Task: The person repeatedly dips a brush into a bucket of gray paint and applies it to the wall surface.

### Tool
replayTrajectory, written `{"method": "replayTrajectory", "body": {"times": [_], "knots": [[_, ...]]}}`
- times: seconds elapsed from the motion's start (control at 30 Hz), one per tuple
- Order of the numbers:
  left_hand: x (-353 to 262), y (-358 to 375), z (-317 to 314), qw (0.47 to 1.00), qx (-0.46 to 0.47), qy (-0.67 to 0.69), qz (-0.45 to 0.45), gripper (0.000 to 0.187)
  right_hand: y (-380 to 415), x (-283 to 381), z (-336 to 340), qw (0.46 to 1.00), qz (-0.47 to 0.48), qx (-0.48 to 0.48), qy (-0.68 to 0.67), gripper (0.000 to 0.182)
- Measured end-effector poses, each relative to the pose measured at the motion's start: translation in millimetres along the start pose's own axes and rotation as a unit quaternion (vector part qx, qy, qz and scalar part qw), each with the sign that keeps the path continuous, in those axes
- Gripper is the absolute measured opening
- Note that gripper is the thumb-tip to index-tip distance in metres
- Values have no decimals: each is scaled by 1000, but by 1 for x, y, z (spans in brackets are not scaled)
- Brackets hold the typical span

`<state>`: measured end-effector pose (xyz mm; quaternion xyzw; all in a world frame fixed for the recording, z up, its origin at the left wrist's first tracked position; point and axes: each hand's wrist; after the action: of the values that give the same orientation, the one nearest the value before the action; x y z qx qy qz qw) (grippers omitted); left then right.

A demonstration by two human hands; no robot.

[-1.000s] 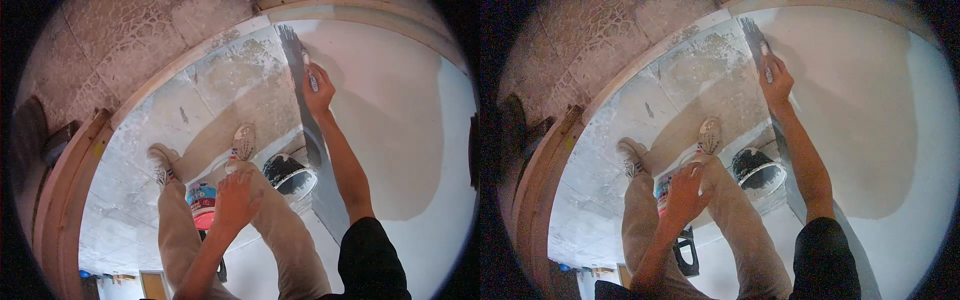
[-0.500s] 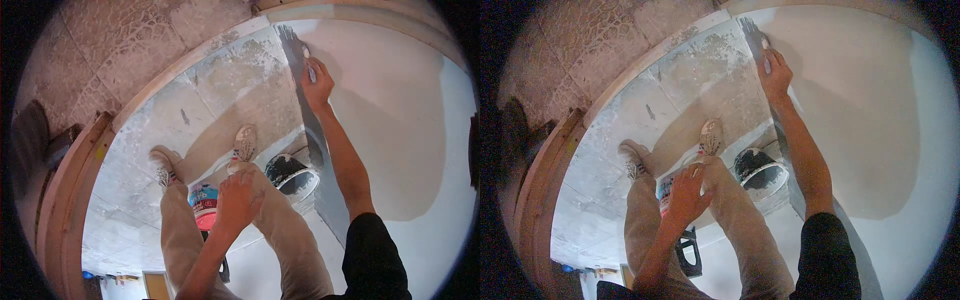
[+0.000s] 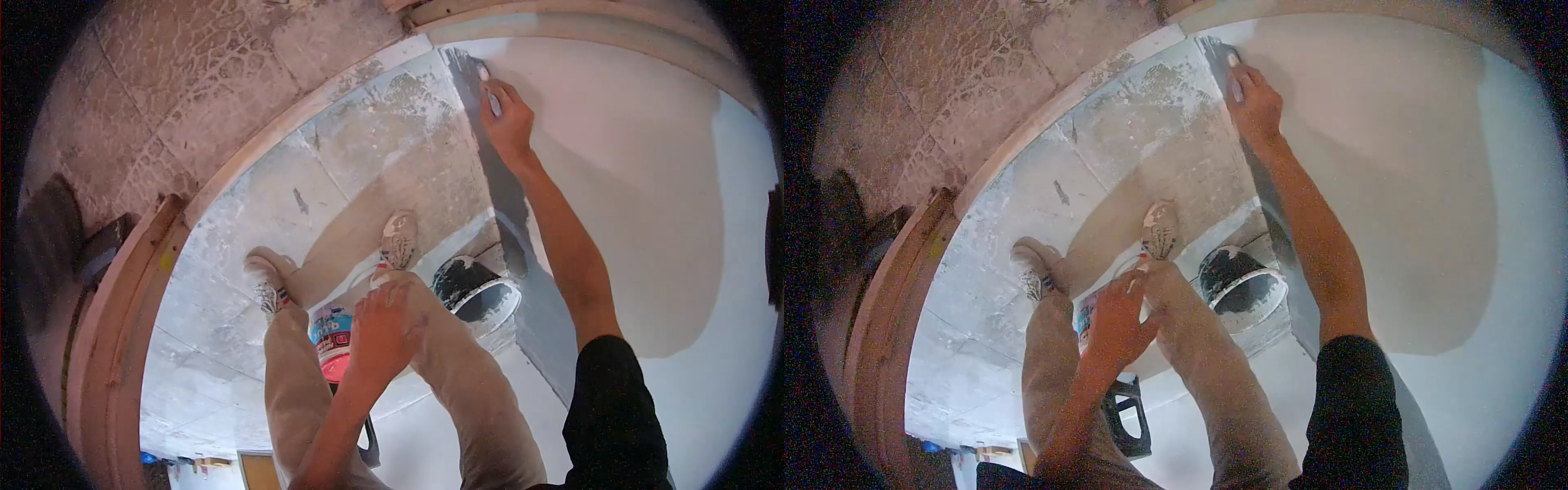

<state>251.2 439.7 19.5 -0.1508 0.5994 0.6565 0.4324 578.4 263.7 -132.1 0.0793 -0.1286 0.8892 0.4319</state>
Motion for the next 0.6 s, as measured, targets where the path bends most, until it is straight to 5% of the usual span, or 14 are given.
{"method": "replayTrajectory", "body": {"times": [0.13,0.37,0.6], "knots": [[4,0,-3,1000,5,-10,-7,54,25,22,25,999,-26,-3,-36,24],[3,-1,3,1000,5,-27,-9,56,50,-21,-50,995,-66,67,34,35],[2,4,-7,999,22,-34,-13,54,46,15,34,998,-50,-26,-38,19]]}}
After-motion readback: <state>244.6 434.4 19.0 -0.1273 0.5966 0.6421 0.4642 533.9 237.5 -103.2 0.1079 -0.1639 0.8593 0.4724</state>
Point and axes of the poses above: each hand's wrist, its own y-axis away from the middle knuckle, its own z-axis out of the back of the hand, x = y × z, and after that the axes turned 2 degrees about -y, right-handed
